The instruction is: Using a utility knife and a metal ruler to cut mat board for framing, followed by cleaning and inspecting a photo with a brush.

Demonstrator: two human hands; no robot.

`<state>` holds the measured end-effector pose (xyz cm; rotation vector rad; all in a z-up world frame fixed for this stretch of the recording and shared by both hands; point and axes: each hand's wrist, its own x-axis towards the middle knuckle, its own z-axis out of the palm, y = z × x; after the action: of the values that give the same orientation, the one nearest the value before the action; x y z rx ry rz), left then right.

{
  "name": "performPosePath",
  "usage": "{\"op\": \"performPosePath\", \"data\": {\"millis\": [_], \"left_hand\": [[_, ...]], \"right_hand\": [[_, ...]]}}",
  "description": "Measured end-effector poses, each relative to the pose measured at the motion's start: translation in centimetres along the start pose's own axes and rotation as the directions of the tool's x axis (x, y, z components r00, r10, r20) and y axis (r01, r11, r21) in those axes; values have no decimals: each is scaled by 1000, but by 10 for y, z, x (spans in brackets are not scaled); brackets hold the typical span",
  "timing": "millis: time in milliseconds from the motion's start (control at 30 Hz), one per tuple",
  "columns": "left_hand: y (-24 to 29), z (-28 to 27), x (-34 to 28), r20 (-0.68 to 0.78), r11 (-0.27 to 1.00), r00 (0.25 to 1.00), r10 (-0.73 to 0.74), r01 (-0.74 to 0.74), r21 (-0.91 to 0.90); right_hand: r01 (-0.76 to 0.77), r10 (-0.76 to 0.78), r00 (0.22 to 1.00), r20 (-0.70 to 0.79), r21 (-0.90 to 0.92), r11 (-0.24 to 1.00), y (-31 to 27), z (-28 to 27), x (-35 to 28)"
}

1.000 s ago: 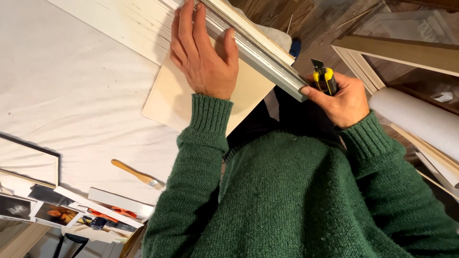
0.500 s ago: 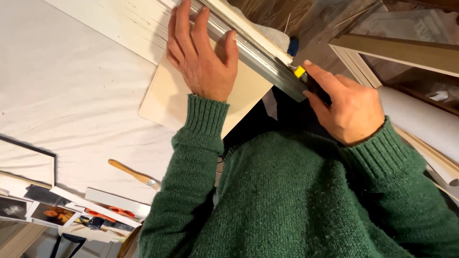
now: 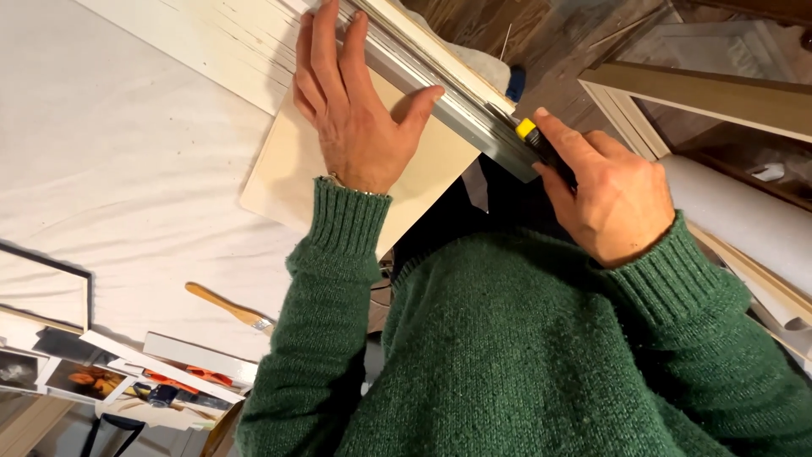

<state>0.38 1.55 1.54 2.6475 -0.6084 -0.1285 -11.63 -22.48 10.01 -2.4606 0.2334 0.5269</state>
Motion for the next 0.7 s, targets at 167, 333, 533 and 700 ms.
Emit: {"op": "performPosePath", "data": {"millis": [167,333,533,700], "left_hand": [[0,-2,0,51,1000,999,0,1,-17],[-2,-3,-2,63,1000,998,1,0,-10],[-1,-7,1,87,1000,996,-6,7,-2],[-5,-4,0,95,1000,995,3,-5,16]], "right_hand": [[18,-18,1000,3,2,1000,2,-2,1],[4,-4,1000,-1,-6,1000,0,-5,1],[14,-14,1000,10,-13,1000,-1,-4,2],[29,-29,1000,11,5,1000,-2,-5,3]]}}
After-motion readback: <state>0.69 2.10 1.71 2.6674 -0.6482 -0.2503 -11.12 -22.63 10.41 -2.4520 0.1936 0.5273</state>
